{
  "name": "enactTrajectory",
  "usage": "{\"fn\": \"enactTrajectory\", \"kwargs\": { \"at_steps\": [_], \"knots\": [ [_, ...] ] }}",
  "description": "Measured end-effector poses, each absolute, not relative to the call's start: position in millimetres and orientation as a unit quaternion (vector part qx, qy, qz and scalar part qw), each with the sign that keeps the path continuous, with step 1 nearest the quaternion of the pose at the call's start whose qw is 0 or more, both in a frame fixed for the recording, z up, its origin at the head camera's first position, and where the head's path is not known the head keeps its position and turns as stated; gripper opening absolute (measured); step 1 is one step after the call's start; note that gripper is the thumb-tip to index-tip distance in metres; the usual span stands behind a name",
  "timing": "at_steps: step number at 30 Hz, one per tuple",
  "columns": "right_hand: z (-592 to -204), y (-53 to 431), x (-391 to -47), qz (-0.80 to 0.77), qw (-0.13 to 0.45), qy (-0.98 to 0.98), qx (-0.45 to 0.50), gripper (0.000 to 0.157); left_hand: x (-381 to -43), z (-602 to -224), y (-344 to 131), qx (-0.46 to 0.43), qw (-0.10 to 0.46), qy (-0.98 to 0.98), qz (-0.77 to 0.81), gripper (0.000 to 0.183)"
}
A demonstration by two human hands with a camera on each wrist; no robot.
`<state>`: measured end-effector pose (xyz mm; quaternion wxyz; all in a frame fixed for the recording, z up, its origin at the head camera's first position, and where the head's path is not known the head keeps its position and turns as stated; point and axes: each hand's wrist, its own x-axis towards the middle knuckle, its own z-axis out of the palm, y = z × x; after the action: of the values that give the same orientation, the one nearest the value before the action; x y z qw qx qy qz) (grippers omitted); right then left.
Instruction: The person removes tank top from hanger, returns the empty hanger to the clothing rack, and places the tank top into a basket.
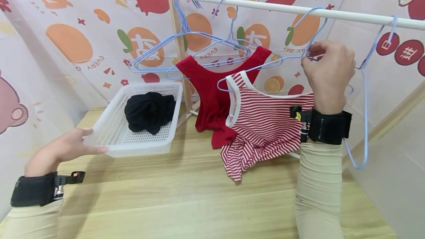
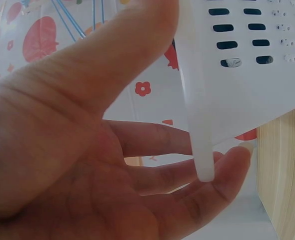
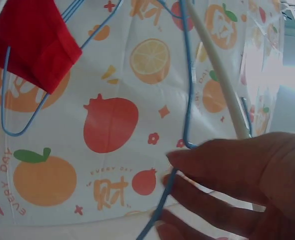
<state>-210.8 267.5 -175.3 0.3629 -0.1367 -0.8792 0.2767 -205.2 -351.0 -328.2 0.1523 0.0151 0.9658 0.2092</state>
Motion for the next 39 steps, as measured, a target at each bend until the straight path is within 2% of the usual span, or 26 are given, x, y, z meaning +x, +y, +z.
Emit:
{"fn": "enactTrajectory", "kwargs": {
  "at_steps": [6,17,26,39],
  "knots": [
    [-178,262,-216,0.262,0.422,-0.856,-0.14,0.041,-205,-329,-352,0.02,0.146,0.967,0.208,0.129],
    [-179,253,-217,0.224,0.453,-0.855,-0.116,0.039,-204,-328,-353,0.031,0.136,0.968,0.207,0.124],
    [-172,254,-222,0.226,0.489,-0.834,-0.119,0.035,-205,-328,-352,0.026,0.143,0.97,0.195,0.127],
    [-153,258,-229,0.247,0.481,-0.833,-0.117,0.027,-207,-329,-354,0.023,0.151,0.967,0.204,0.128]
  ]
}}
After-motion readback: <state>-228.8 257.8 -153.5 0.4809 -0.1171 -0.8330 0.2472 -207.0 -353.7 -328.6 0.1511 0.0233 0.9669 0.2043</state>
